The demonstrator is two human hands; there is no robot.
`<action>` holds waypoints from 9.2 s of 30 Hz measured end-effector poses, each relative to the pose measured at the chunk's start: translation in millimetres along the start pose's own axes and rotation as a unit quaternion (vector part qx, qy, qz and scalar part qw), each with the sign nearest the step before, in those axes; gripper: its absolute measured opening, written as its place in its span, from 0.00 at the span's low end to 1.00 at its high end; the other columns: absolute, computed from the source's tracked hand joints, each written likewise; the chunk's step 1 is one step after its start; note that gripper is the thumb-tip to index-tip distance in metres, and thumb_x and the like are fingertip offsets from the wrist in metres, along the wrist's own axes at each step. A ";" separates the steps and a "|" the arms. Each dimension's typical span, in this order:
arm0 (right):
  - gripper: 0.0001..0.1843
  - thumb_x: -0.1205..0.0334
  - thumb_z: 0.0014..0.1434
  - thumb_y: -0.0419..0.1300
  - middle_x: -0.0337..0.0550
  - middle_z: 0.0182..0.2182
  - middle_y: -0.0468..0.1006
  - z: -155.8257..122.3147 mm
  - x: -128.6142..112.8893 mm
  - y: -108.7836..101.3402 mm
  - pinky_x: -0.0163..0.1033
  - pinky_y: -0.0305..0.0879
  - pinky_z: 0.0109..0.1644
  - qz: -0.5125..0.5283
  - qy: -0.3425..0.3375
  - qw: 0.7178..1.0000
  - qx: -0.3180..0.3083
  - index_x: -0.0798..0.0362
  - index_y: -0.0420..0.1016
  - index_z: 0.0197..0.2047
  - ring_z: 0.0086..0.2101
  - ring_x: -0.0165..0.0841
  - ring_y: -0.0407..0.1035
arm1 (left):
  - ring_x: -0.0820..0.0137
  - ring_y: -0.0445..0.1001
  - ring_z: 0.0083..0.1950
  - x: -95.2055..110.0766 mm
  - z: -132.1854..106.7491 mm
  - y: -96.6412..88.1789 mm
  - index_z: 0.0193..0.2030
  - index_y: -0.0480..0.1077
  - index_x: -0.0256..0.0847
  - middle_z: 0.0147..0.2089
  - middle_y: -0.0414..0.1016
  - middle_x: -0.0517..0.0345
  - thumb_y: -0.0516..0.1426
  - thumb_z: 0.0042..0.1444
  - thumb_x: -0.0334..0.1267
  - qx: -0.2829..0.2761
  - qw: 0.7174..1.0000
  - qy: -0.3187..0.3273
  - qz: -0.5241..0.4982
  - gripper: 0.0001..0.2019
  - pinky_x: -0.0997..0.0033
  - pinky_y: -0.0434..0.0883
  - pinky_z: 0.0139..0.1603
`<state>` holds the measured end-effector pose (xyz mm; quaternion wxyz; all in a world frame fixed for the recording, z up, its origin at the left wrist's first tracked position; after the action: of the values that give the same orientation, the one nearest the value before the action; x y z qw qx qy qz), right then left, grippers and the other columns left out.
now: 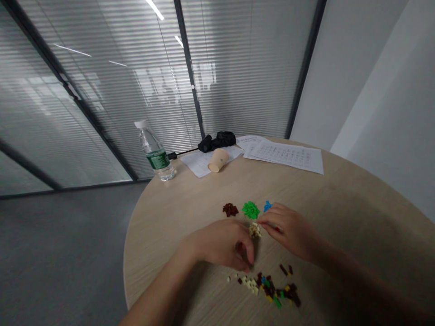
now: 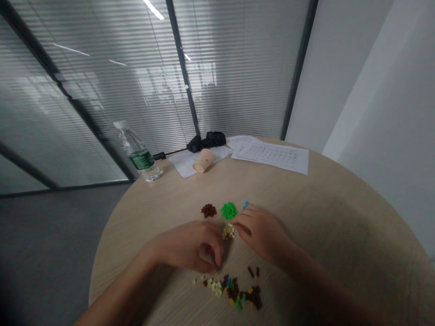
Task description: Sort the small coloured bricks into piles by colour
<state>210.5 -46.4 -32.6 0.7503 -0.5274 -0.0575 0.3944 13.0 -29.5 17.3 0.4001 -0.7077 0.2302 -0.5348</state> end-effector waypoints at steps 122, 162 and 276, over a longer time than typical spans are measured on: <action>0.08 0.66 0.58 0.52 0.42 0.26 0.76 -5.6 -17.7 -25.9 0.35 0.65 0.32 0.013 0.034 0.988 0.149 0.53 0.73 0.35 0.25 0.30 0.68 | 0.67 0.69 0.40 -49.7 -9.2 -19.9 0.36 0.75 0.43 0.37 0.75 0.57 0.55 0.58 0.37 0.270 0.892 -0.271 0.240 0.07 0.71 0.64 0.38; 0.05 0.71 0.53 0.58 0.40 0.26 0.74 -16.1 -5.8 -35.2 0.33 0.58 0.32 0.071 0.054 0.963 -0.256 0.54 0.74 0.29 0.29 0.31 0.67 | 0.74 0.67 0.33 -26.8 4.7 -10.2 0.32 0.74 0.39 0.32 0.72 0.59 0.55 0.57 0.36 0.279 0.947 -0.149 0.061 0.07 0.75 0.63 0.34; 0.07 0.70 0.61 0.52 0.43 0.30 0.74 -7.9 -24.1 -20.7 0.38 0.65 0.40 0.035 -0.058 0.997 0.044 0.53 0.69 0.33 0.34 0.33 0.68 | 0.76 0.65 0.29 -27.3 1.2 -9.8 0.32 0.72 0.37 0.29 0.71 0.62 0.55 0.54 0.33 0.161 0.980 -0.114 0.002 0.05 0.77 0.60 0.31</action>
<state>209.0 -70.8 -10.8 0.7543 -0.4716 -0.0647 0.4522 4.3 -2.9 9.5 0.5336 -0.6898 0.0950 -0.4800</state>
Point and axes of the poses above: each hand's wrist, its own z-axis towards the middle knuckle, its own y-axis out of the palm, x = y × z, the point moved 1 cm from there along z, towards the middle knuckle
